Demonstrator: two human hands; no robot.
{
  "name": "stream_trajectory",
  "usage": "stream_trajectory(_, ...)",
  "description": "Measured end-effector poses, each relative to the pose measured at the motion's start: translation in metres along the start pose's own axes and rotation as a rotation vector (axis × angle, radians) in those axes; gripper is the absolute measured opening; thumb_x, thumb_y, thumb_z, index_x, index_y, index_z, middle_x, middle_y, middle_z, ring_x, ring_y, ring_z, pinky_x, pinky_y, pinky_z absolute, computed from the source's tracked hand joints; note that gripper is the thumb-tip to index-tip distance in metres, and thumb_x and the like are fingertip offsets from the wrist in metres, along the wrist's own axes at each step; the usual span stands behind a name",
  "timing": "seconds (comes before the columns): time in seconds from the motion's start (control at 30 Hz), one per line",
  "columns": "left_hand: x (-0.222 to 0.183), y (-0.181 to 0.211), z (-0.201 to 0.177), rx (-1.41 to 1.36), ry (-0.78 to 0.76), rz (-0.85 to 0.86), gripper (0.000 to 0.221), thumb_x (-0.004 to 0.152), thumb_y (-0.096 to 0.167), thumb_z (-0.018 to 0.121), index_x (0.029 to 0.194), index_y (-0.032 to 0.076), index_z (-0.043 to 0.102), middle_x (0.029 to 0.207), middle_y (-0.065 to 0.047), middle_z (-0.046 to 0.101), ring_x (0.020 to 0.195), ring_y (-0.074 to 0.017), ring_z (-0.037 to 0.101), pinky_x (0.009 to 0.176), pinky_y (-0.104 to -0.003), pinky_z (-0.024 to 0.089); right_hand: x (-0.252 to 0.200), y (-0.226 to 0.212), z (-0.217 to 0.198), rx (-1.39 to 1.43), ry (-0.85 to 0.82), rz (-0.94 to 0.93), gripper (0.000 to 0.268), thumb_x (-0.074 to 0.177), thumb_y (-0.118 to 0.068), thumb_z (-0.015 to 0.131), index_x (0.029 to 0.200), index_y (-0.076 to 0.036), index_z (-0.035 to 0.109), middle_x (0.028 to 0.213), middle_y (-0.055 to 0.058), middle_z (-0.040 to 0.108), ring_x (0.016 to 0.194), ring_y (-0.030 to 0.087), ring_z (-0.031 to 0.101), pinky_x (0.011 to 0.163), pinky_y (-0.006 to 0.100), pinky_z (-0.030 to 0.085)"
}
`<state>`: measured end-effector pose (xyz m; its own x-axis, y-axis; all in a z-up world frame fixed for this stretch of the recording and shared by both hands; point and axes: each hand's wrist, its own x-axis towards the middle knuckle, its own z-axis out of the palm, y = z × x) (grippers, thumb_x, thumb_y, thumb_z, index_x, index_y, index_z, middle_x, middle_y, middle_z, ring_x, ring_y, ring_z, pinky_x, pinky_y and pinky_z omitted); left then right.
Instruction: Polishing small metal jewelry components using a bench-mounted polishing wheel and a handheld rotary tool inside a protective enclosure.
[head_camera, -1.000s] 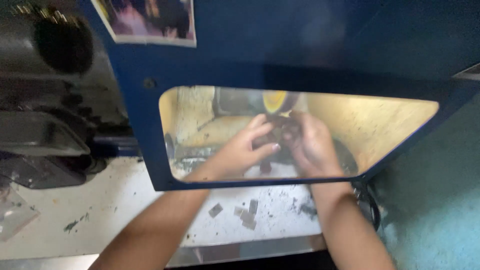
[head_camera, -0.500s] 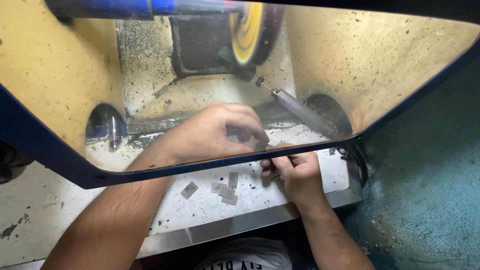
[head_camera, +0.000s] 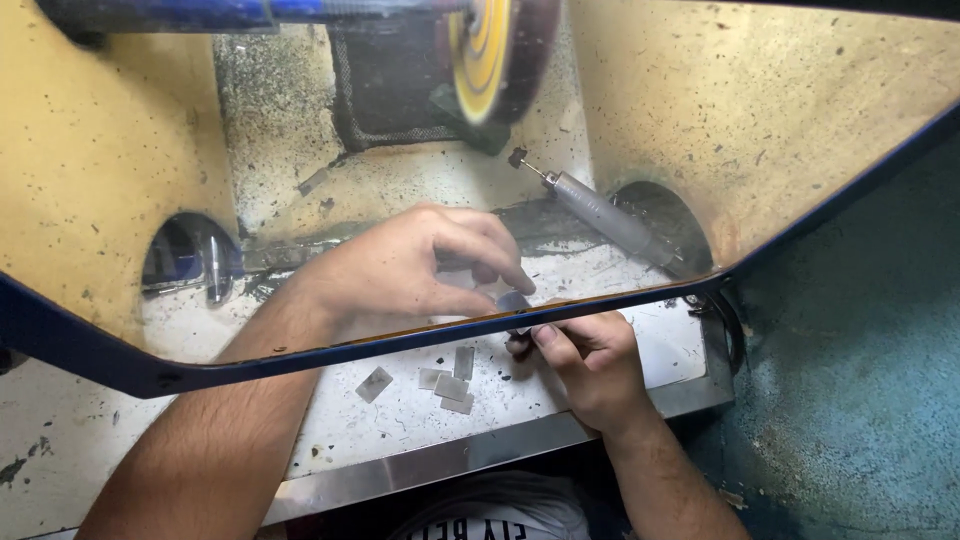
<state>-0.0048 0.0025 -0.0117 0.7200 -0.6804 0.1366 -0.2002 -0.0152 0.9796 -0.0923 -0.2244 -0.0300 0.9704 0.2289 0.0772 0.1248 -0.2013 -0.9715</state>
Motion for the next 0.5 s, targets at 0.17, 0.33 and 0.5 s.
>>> stream_trajectory(0.17,-0.0008,-0.0063,-0.0017,-0.017,-0.01,0.02,0.024,0.079,0.021,0.081,0.102,0.015,0.079,0.104,-0.007,0.077,0.086,-0.0223,0.068,0.084,-0.042,0.057,0.0021,-0.0024,0.0001,-0.026,-0.028,-0.045,0.028,0.095,-0.015,0.06,0.077,0.002,0.073,0.061,0.015,0.072,0.057,0.02,0.07,0.052,0.031,0.06)
stream_trajectory(0.33,-0.0017,-0.0083,-0.0021,-0.038,-0.007,0.018,0.024,0.079,0.024,0.082,0.101,0.015,0.08,0.102,-0.006,0.077,0.085,-0.0215,0.068,0.084,-0.042,0.057,0.0028,-0.0008,0.0002,-0.022,-0.04,-0.063,0.027,0.094,-0.014,0.059,0.076,0.001,0.073,0.061,0.015,0.072,0.057,0.02,0.07,0.051,0.031,0.059)
stream_trajectory(0.5,-0.0014,-0.0061,-0.0036,-0.038,-0.036,0.018,0.024,0.081,0.025,0.081,0.102,0.015,0.079,0.102,-0.007,0.077,0.086,-0.0222,0.068,0.084,-0.043,0.056,0.0027,0.0034,0.0014,-0.025,-0.06,-0.083,0.029,0.095,-0.017,0.059,0.078,0.001,0.073,0.06,0.013,0.07,0.054,0.019,0.069,0.047,0.028,0.057)
